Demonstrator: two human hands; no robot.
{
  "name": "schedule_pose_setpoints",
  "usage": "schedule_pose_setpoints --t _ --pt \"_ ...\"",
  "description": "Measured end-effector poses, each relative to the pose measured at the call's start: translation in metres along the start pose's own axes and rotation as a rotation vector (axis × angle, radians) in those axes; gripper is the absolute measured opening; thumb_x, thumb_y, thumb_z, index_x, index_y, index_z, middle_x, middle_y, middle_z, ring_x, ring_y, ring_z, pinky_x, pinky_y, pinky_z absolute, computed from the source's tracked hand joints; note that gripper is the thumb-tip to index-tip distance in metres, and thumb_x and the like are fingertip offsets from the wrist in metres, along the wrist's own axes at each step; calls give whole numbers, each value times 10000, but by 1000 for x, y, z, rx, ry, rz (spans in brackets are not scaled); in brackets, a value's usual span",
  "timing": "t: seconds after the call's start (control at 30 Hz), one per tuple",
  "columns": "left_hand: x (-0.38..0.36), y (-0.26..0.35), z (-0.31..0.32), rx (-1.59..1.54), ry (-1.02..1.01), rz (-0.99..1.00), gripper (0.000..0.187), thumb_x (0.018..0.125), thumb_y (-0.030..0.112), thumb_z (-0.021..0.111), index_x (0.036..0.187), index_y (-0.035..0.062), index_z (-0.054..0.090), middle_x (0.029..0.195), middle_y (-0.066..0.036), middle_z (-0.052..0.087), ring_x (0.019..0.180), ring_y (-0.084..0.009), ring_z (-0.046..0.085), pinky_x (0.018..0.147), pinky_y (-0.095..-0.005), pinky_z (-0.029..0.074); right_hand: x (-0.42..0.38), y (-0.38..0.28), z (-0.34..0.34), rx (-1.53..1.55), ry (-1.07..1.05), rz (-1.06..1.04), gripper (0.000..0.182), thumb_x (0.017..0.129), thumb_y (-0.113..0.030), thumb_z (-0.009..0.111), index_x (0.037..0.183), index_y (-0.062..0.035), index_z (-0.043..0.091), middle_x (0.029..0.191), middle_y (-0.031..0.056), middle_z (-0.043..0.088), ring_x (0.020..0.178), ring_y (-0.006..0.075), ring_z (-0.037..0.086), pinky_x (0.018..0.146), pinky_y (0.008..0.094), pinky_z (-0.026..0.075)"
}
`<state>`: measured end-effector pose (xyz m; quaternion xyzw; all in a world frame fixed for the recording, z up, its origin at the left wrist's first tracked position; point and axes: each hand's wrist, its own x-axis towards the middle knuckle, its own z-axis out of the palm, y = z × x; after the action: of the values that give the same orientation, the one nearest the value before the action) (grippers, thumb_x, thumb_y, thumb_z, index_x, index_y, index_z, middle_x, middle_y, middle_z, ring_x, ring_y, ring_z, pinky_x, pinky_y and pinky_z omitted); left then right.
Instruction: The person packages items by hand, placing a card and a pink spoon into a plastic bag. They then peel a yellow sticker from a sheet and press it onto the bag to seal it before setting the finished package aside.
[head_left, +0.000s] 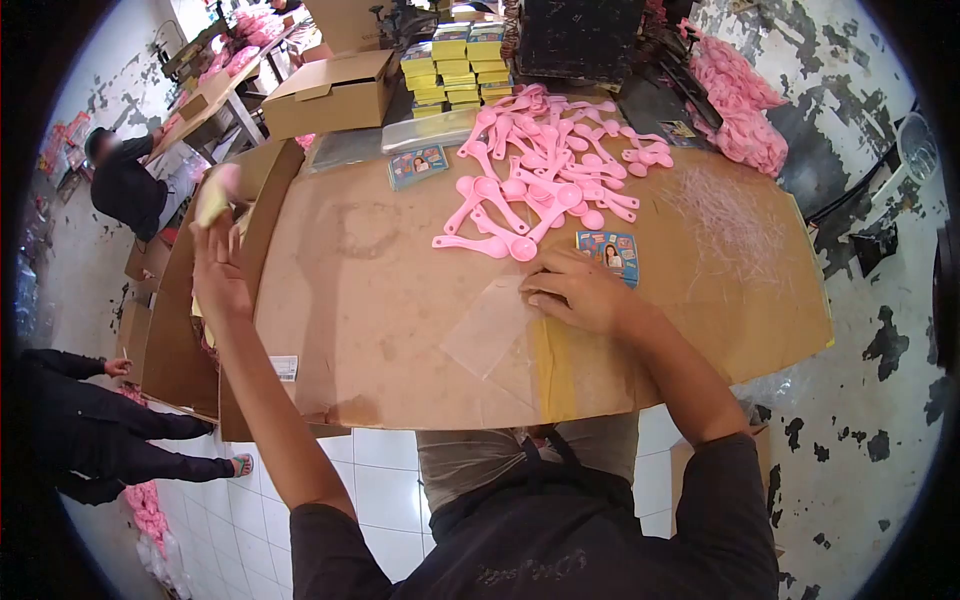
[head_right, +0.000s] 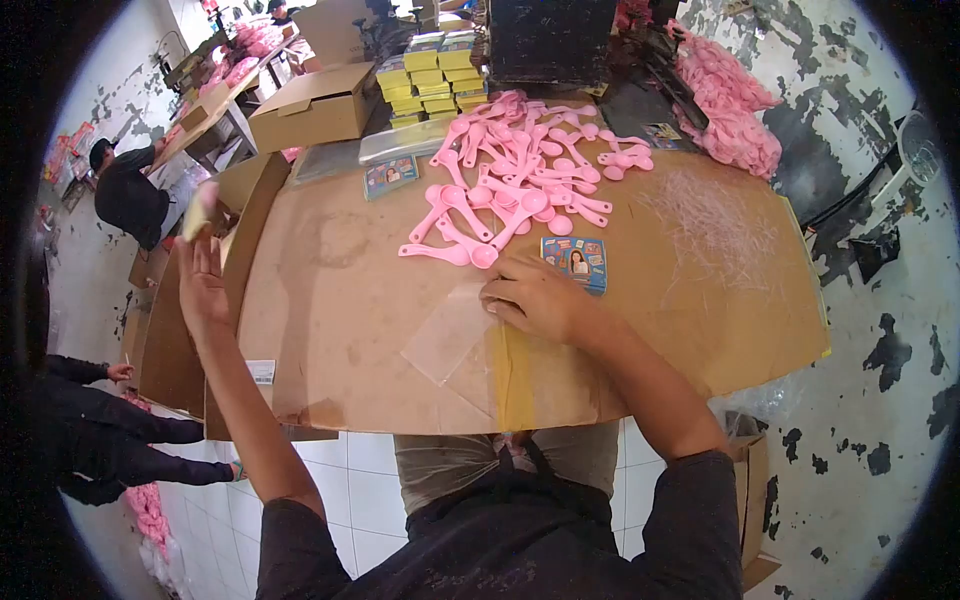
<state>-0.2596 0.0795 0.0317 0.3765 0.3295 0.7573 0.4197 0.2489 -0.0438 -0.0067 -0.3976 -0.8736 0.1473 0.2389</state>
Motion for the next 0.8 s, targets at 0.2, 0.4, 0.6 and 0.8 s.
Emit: schedule_pose_setpoints --t 0.2,0.4,0.6,0.8 --pt "-52 -35 65 479 -296 -146 474 1037 385 593 1401 83 614 1171 -82 697 1045 -179 663 934 -354 523 1 -5 5 -20 -4 -57 154 911 -136 686 1034 -49 714 1105 98 625 1106 300 592 975 423 481" --pt "-171 -95 181 1087 -913 47 340 876 229 785 1140 26 716 863 -79 657 733 -183 626 697 -344 520 -1 -6 11 24 53 -80 232 904 -127 687 1119 -42 697 1196 133 638 1104 321 614 995 437 482" --pt "-180 -112 194 1087 -941 39 238 842 211 798 935 20 690 920 -116 627 766 -252 642 716 -356 525 -21 0 -47 -102 83 275 306 895 -129 714 1185 -33 695 1249 147 642 1218 343 584 1061 433 455" --pt "-173 -122 183 580 -961 -221 156 831 19 773 925 7 649 979 -86 670 879 -187 693 767 -303 545 -48 54 -60 -374 146 492 312 871 -162 747 1159 -49 700 1271 136 626 1250 352 557 1079 428 431"
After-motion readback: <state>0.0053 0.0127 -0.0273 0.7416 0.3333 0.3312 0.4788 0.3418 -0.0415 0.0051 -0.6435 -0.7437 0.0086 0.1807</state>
